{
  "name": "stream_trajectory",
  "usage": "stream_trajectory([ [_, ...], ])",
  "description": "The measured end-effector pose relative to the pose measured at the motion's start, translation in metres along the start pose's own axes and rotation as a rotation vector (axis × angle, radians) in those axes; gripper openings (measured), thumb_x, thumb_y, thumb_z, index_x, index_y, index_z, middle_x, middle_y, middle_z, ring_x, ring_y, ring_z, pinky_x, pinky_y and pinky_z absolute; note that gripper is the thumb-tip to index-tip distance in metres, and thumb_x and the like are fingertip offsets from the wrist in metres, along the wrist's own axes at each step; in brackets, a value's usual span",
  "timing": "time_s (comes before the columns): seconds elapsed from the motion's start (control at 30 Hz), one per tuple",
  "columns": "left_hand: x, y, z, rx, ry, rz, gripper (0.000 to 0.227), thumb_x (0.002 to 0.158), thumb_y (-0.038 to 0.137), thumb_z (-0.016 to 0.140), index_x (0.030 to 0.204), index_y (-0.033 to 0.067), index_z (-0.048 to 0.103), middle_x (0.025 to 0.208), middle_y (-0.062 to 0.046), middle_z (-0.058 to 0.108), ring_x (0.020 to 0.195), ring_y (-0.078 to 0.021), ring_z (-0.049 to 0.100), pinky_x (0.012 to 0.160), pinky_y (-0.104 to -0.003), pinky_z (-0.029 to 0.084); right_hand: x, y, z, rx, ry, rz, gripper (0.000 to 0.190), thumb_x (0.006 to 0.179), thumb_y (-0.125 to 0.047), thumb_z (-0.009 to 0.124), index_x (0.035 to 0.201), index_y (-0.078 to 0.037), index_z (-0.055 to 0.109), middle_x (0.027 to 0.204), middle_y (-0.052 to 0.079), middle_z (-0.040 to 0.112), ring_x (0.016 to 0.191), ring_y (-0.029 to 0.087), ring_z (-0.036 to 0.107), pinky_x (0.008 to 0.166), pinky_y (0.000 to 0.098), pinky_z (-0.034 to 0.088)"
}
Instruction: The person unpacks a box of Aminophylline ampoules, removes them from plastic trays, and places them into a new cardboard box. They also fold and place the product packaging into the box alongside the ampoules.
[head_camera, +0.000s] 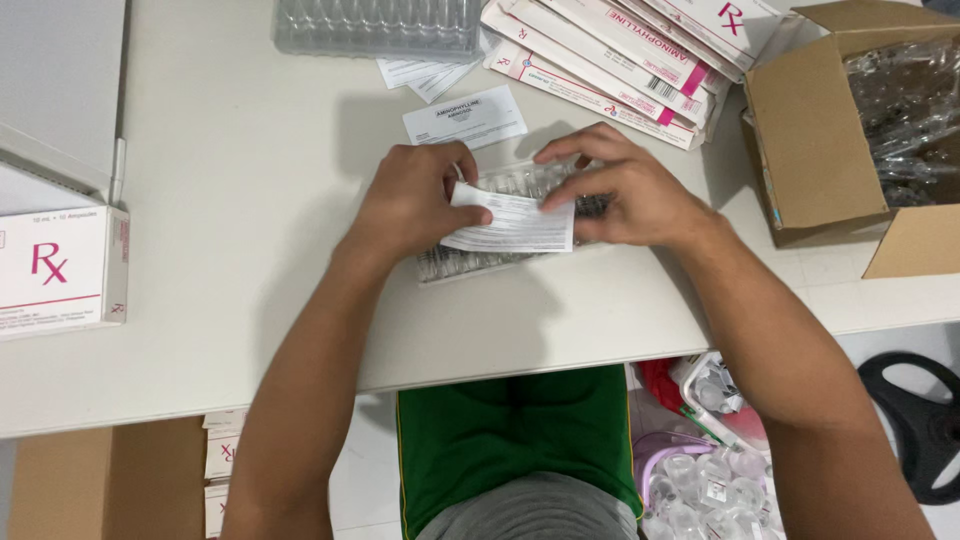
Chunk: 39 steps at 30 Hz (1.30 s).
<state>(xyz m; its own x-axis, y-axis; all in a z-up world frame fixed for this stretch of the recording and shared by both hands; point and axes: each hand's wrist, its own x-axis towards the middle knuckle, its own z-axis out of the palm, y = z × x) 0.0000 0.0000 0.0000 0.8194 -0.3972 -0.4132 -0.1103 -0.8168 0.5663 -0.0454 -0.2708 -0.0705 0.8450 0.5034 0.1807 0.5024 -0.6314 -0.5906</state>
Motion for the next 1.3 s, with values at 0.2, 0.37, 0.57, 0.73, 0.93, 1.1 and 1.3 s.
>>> stream_trajectory([
  [0.2,0.019,-0.037,0.041,0.067,0.38,0.478,0.051,0.075,0.019,0.086,0.121,0.0105,0.065,0.134,-0.012,0.061,0.128,-0.0302,0.057,0.111,-0.042,0.045,0.001,0.012,0.002,0.109,0.299,-0.085,0.035,0.088,-0.01,0.063,0.119,-0.013,0.079,0.15,0.005,0.063,0.136,0.028,0.053,0.12,0.0401,0.043],
  [0.37,0.028,-0.037,0.074,0.216,0.459,0.817,0.081,0.085,0.053,0.074,0.147,0.0087,0.047,0.154,-0.026,0.039,0.146,-0.0462,0.03,0.119,-0.059,0.021,0.01,0.048,-0.019,-0.306,0.576,0.322,0.05,0.098,-0.016,0.07,0.143,0.001,0.057,0.152,0.029,0.047,0.14,0.042,0.043,0.12,0.0497,0.035],
  [0.57,0.027,-0.042,0.093,0.393,0.345,0.739,0.081,0.098,0.067,0.049,0.158,0.0138,0.037,0.164,-0.023,0.03,0.153,-0.0438,0.023,0.122,-0.063,0.013,0.047,0.136,-0.043,-0.89,0.6,0.533,0.069,0.077,-0.009,0.068,0.137,0.018,0.048,0.141,0.044,0.048,0.131,0.053,0.048,0.105,0.0613,0.036],
  [0.73,0.025,-0.032,0.075,0.295,0.316,0.752,0.103,0.094,0.071,0.049,0.162,0.0014,0.015,0.161,-0.031,0.025,0.15,-0.0445,0.021,0.121,-0.058,0.013,0.052,0.145,-0.04,-0.711,0.391,0.909,0.022,0.1,-0.005,0.057,0.116,0.002,0.07,0.115,0.029,0.069,0.105,0.046,0.068,0.093,0.0545,0.054],
  [0.93,0.03,-0.026,0.056,-0.08,0.483,0.661,0.101,0.093,0.056,0.068,0.159,0.0007,0.015,0.162,-0.026,0.03,0.152,-0.0391,0.026,0.125,-0.049,0.019,0.06,0.089,-0.054,-1.085,0.631,0.395,0.028,0.086,0.004,0.059,0.11,-0.001,0.073,0.125,0.028,0.07,0.094,0.037,0.075,0.075,0.045,0.061],
  [1.1,0.052,-0.039,0.055,-1.292,0.219,0.731,0.11,0.08,0.021,0.09,0.16,0.0113,0.014,0.162,-0.011,0.029,0.15,-0.0305,0.034,0.126,-0.044,0.032,0.056,-0.038,-0.001,-0.961,0.693,-0.058,0.034,0.095,0.001,0.064,0.127,0.01,0.068,0.122,0.021,0.072,0.101,0.032,0.074,0.085,0.0421,0.062],
  [1.3,0.071,-0.076,0.06,-1.672,0.0,0.803,0.085,0.085,0.01,0.088,0.152,0.0094,0.037,0.14,-0.009,0.056,0.136,-0.0266,0.054,0.122,-0.042,0.045,0.043,-0.116,0.034,-0.418,0.368,-0.217,0.04,0.105,-0.013,0.066,0.14,0.006,0.06,0.147,0.02,0.063,0.115,0.03,0.069,0.095,0.0433,0.06],
])
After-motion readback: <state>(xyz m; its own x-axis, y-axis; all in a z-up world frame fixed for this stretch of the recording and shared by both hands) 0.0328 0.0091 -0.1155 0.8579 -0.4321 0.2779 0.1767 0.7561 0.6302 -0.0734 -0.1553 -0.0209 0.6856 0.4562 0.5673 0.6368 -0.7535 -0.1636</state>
